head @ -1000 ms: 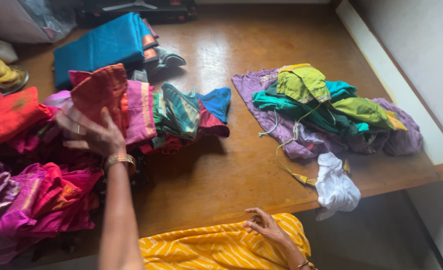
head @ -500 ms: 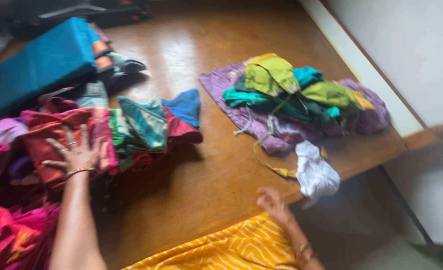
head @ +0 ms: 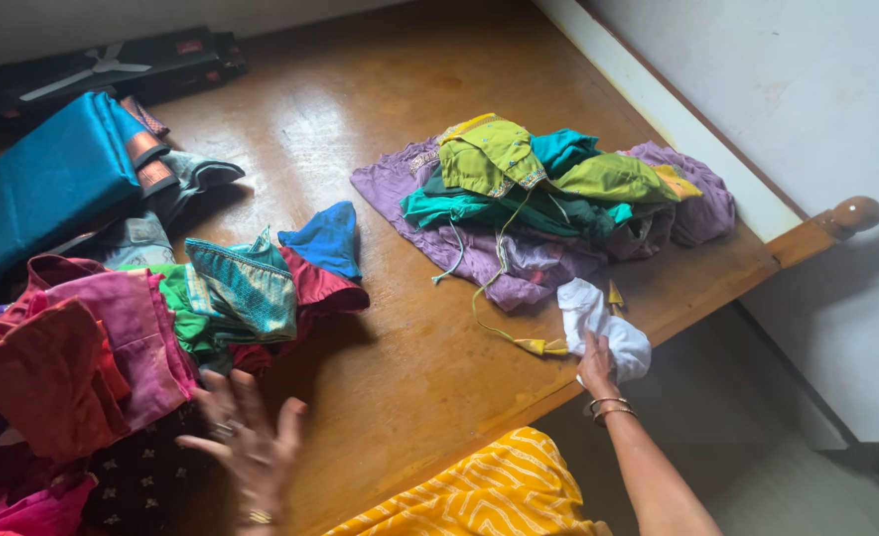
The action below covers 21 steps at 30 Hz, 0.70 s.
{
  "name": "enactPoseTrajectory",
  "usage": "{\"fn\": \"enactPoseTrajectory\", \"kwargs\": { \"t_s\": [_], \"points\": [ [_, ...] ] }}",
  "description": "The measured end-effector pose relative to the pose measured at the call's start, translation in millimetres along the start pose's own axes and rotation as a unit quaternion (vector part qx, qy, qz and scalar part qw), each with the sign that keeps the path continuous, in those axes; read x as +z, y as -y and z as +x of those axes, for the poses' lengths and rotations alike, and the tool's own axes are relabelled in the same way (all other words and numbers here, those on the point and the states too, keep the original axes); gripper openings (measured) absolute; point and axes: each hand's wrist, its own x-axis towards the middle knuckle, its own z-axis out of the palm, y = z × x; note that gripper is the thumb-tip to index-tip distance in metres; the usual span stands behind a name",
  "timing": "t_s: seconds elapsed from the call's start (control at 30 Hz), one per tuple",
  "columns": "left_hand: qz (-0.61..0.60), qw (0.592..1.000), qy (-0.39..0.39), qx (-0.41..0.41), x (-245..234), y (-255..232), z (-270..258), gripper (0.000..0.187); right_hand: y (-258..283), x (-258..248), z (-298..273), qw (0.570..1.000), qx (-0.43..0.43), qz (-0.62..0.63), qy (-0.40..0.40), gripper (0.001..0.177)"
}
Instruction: The person picks up several garments from a pile on a wooden surface, spreads them out to show the front and back, and then folds them by hand, placing each folded item into a new pile.
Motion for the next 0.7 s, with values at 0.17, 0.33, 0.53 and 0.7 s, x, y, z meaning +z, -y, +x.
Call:
{"fn": "enactPoseTrajectory", "kwargs": {
  "t_s": [0.17, 0.33, 0.53, 0.7],
  "points": [
    [-0.123, 0.980, 0.110, -0.108, 12, -59, -74, 0.094, -10, -12, 24, 0.999, 0.028, 0.035, 0.010, 0.022],
    [-0.205, 0.954, 0.171, -0.134, 16, -88, -98, 0.082, 44, -81, 35, 0.955, -0.045, 0.277, 0.100, 0.024],
    [-0.326, 0.920, 0.196, -0.096, -2, -141, -50, 0.095, 172, -172, -4, 0.718, -0.095, 0.603, 0.334, 0.030],
    [-0.398, 0.903, 0.162, -0.026, -4, -160, -22, 0.109, 240, -188, -41, 0.703, -0.094, 0.596, 0.376, 0.030]
  ]
}}
